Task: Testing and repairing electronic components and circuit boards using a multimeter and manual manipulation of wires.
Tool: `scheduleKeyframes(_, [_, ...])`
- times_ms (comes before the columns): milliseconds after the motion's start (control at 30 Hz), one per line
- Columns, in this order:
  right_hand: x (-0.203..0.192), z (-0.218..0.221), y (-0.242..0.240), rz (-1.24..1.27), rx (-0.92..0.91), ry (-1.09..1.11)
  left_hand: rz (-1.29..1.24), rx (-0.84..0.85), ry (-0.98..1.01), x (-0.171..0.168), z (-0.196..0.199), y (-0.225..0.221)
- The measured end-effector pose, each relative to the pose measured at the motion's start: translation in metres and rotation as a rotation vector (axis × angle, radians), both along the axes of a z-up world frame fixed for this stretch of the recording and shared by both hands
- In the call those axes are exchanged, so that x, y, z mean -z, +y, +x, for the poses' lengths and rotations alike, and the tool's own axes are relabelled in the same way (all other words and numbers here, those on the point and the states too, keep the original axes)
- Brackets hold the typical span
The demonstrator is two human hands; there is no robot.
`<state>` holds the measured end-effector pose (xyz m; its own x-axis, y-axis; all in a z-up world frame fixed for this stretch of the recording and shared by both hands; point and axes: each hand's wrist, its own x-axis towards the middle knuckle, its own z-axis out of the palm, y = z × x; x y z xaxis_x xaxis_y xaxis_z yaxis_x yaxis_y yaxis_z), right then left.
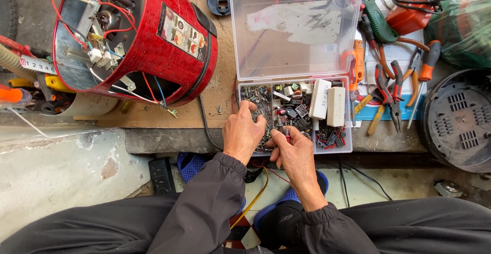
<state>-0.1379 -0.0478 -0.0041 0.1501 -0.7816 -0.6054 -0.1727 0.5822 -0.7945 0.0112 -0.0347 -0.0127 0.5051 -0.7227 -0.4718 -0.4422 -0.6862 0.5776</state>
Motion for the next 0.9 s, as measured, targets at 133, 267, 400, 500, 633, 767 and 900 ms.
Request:
scheduleKeyframes(133, [0.003, 0.000, 0.001, 0.008, 0.007, -0.001, 0.010, 0.017, -0.054, 0.009, -0.004, 0.002])
scheduleKeyframes(267, [0.003, 0.000, 0.001, 0.003, 0.001, 0.000, 0.000, 0.045, -0.098, 0.015, -0.006, 0.005])
scheduleKeyframes(400, [0.000, 0.001, 0.001, 0.002, -0.004, 0.005, -0.003, 0.056, -0.100, 0.015, -0.006, 0.005])
scheduleKeyframes(500, [0.002, 0.001, 0.001, 0.000, -0.005, 0.007, -0.010, 0.068, -0.104, 0.013, -0.006, 0.004])
scheduleKeyframes(633, [0.002, 0.001, 0.001, -0.006, -0.013, 0.012, -0.001, 0.071, -0.112, 0.026, -0.005, 0.005])
scheduleKeyframes(767, [0.001, 0.002, 0.001, -0.011, -0.020, 0.019, 0.018, 0.070, -0.112, 0.030, -0.005, 0.005])
scheduleKeyframes(900, [-0.001, 0.002, 0.001, -0.012, -0.019, 0.027, 0.017, 0.079, -0.124, 0.036, -0.005, 0.005])
